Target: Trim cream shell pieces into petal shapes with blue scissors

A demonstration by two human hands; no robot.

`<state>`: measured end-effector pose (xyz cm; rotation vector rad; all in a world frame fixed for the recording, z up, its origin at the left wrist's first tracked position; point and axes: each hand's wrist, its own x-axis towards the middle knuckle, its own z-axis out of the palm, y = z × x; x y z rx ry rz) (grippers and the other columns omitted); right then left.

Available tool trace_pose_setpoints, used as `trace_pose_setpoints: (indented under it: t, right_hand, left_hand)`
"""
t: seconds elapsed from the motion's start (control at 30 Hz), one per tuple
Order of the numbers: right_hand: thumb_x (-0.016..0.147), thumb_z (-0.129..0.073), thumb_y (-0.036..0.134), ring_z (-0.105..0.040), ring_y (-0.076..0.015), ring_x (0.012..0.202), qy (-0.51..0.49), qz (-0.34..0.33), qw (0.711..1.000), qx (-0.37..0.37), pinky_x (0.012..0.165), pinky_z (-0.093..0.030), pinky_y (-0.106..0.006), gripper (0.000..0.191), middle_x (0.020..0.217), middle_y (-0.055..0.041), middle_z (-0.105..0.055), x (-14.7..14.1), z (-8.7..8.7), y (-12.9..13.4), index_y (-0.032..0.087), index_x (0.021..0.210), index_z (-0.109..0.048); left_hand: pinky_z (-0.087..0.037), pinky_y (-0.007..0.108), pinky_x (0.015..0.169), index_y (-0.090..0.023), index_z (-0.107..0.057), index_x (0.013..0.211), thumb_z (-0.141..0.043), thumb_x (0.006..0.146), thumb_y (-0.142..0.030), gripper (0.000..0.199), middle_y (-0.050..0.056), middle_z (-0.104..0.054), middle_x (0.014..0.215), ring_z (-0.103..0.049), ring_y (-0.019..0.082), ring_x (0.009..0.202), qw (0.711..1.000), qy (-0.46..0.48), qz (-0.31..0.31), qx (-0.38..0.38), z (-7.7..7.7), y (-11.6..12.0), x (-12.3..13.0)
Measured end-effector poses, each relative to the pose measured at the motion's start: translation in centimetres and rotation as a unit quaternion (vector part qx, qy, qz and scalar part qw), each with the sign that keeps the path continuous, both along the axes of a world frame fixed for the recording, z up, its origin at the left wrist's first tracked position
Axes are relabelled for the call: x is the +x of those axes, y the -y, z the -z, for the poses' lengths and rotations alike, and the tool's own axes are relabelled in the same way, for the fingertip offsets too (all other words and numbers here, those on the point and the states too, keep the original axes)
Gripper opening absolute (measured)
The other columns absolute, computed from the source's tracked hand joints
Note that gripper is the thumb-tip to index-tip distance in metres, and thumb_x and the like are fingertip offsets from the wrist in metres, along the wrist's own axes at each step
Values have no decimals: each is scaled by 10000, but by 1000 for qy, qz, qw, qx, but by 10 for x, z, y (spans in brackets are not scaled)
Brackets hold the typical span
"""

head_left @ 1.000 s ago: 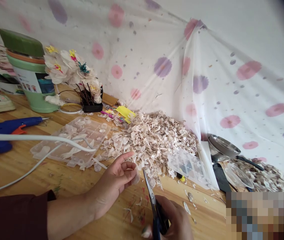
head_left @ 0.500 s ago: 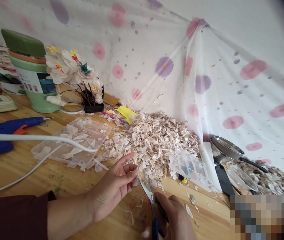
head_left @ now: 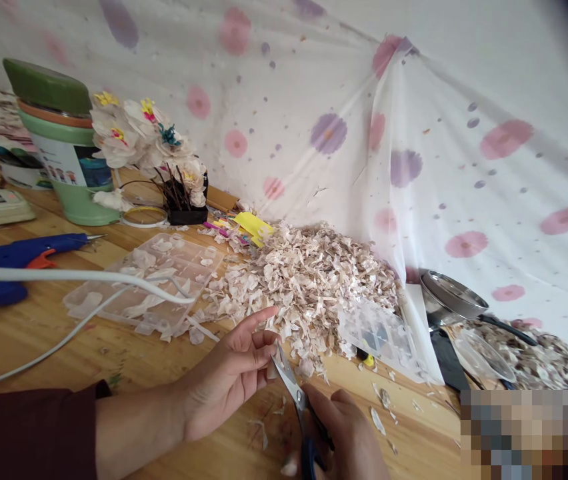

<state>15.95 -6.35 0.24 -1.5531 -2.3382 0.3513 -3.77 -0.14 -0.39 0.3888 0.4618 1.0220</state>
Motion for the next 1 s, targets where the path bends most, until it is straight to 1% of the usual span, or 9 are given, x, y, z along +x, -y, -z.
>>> trace_pose_setpoints:
  t: [0.1, 0.17, 0.3, 0.5, 0.6, 0.73, 0.83, 1.0]
  right_hand:
    - [794, -640, 536, -585, -203, 559, 1, 4, 1000, -10, 482, -399, -264, 489, 646, -49, -665, 1, 0, 1, 161, 1103, -690]
    - [804, -634, 537, -584, -202, 560, -1, 4, 1000, -15, 482, -401, -262, 484, 651, -52, -666, 1, 0, 1, 160, 1101, -692]
    - [806, -641, 537, -596, -206, 573, -5, 2, 1000, -9, 492, -411, -258, 410, 630, -41, -657, 1, 1, 1, 189, 1012, -708]
    - [814, -655, 502, -611, -208, 573, -5, -10, 1000, 12, 504, -426, -266, 468, 639, -42, -669, 3, 8, -1, 155, 1128, -678]
    - [820, -658, 484, -619, -207, 584, -6, -16, 1000, 15, 519, -434, -268, 497, 653, -36, -682, 4, 9, 0, 162, 1199, -649]
    - [838, -649, 462, -617, -201, 575, -8, -16, 1000, 22, 519, -433, -265, 453, 635, -24, -684, 4, 9, 0, 173, 1186, -651]
    - [839, -644, 473, -618, -191, 554, -2, -15, 999, 36, 505, -426, -257, 465, 630, -23, -678, 3, 8, 0, 174, 1195, -647]
    - [849, -619, 475, -630, -195, 560, 8, -17, 999, 46, 516, -427, -257, 423, 624, -25, -677, 2, 6, 0, 182, 1152, -659]
  left_hand:
    - [-491, 215, 669, -203, -543, 1302, -763, 701, -31, 663, 4, -639, 843, -576, 86, 671, 1000, 4, -1, 2, 0, 0, 1]
    - [-492, 217, 674, -201, -550, 1295, -763, 697, -29, 658, 7, -644, 850, -580, 88, 678, 1000, 7, -2, 3, 0, 0, 1]
    - [-489, 212, 666, -195, -550, 1295, -761, 704, -30, 648, 14, -651, 859, -591, 93, 689, 1000, 8, -3, 3, 1, -1, 0]
    - [-490, 210, 650, -194, -557, 1278, -768, 697, -27, 641, 8, -657, 848, -591, 92, 675, 1000, 12, -9, 0, 0, 0, 0]
    - [-490, 212, 654, -195, -554, 1278, -765, 703, -30, 634, 7, -658, 850, -596, 96, 684, 1000, 10, -9, 0, 0, 0, 0]
    - [-489, 218, 662, -198, -547, 1283, -747, 721, -27, 621, 8, -657, 857, -599, 98, 688, 1000, 8, -8, 3, -1, 0, 0]
    - [-484, 218, 654, -195, -550, 1276, -734, 724, -14, 609, 7, -654, 852, -595, 96, 678, 1000, 8, -10, 2, -2, -1, 0]
    - [-497, 227, 679, -196, -550, 1280, -724, 743, -15, 593, 14, -654, 866, -596, 98, 691, 1000, 10, -13, 8, -1, -1, 1]
